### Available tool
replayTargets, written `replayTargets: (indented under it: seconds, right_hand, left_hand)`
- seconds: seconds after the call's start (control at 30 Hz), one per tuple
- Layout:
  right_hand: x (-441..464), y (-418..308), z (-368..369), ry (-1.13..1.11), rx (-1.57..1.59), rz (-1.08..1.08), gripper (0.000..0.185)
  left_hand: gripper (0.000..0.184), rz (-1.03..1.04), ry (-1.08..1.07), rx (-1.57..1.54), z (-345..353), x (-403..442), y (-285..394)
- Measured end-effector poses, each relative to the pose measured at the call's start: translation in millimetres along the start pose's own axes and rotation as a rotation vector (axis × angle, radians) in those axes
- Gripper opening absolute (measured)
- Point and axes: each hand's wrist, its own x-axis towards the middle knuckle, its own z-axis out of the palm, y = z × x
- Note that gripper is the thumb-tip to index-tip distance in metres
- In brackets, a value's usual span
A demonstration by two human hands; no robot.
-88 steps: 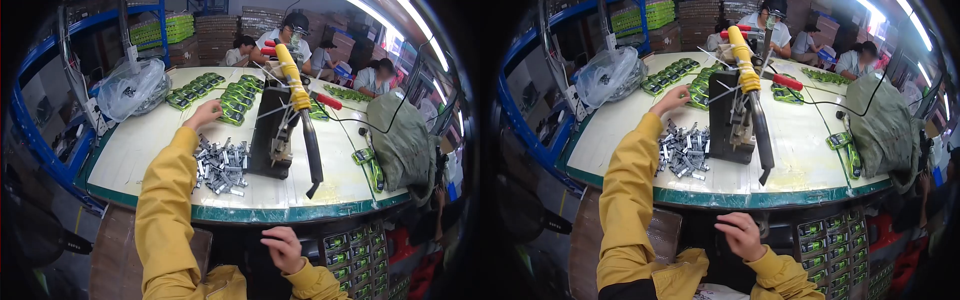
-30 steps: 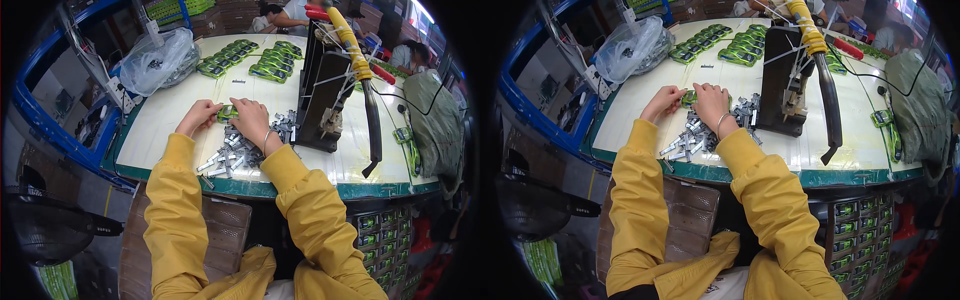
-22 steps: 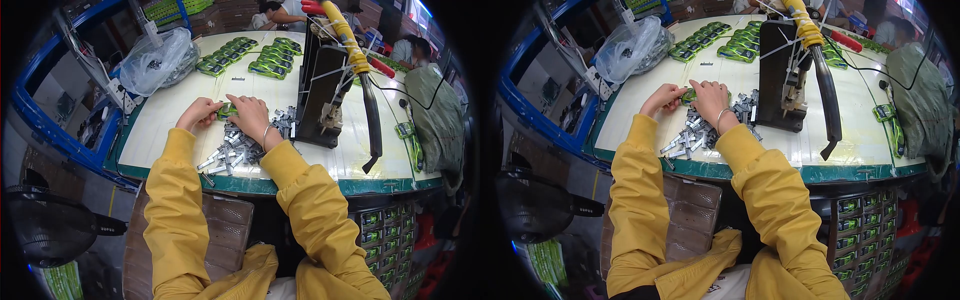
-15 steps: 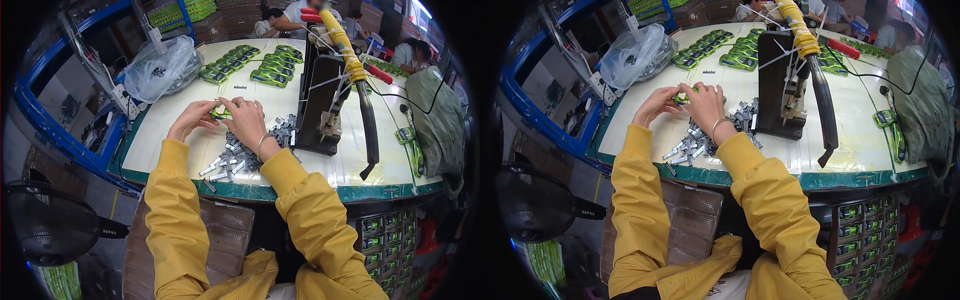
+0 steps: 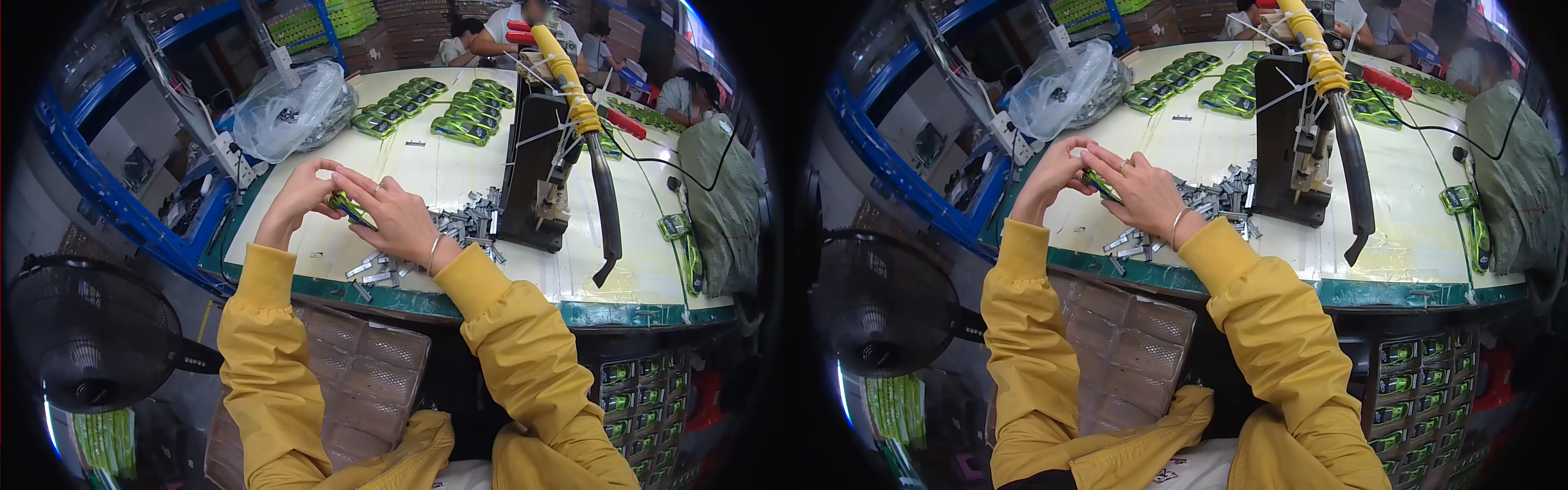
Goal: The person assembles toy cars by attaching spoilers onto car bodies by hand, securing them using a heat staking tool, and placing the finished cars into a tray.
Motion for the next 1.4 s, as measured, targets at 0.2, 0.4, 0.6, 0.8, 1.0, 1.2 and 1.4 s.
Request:
replayTargets:
  seconds: [0.2,0.4,0.6,0.8,1.0,1.2,1.4]
  right_hand:
    - [0.8,-17.2,-20.5,0.087,0.052,-0.016,0.069]
    - [-24.0,-48.7,-59.9,0.151,0.16,0.039,0.063]
    - [-107.0,-79.1,-99.5,0.152,0.893,0.436,0.058]
    - [-173.3,-87.2,-134.1,0.313,1.866,0.972,0.064]
    - [-204.8,-90.6,-150.4,0.485,2.174,1.046,0.043]
    - [-216.0,-89.4,-158.5,0.564,2.263,1.113,0.038]
    - [-218.9,-87.2,-159.0,0.543,2.307,1.06,0.039]
  left_hand:
    - [0.041,0.138,0.117,-0.082,4.0,-38.0,13.4]
    - [0.024,0.348,0.212,-0.134,28.9,-81.9,22.0]
    - [0.039,0.313,0.095,0.495,38.7,-97.1,-42.6]
    - [0.042,0.291,0.077,0.439,74.1,-76.2,-74.6]
    - [0.034,0.326,0.124,0.293,114.1,-48.5,-63.7]
    - [0.031,0.444,0.214,0.225,134.8,-22.9,-45.8]
    - [0.018,0.58,-0.03,0.005,153.0,-62.5,6.9]
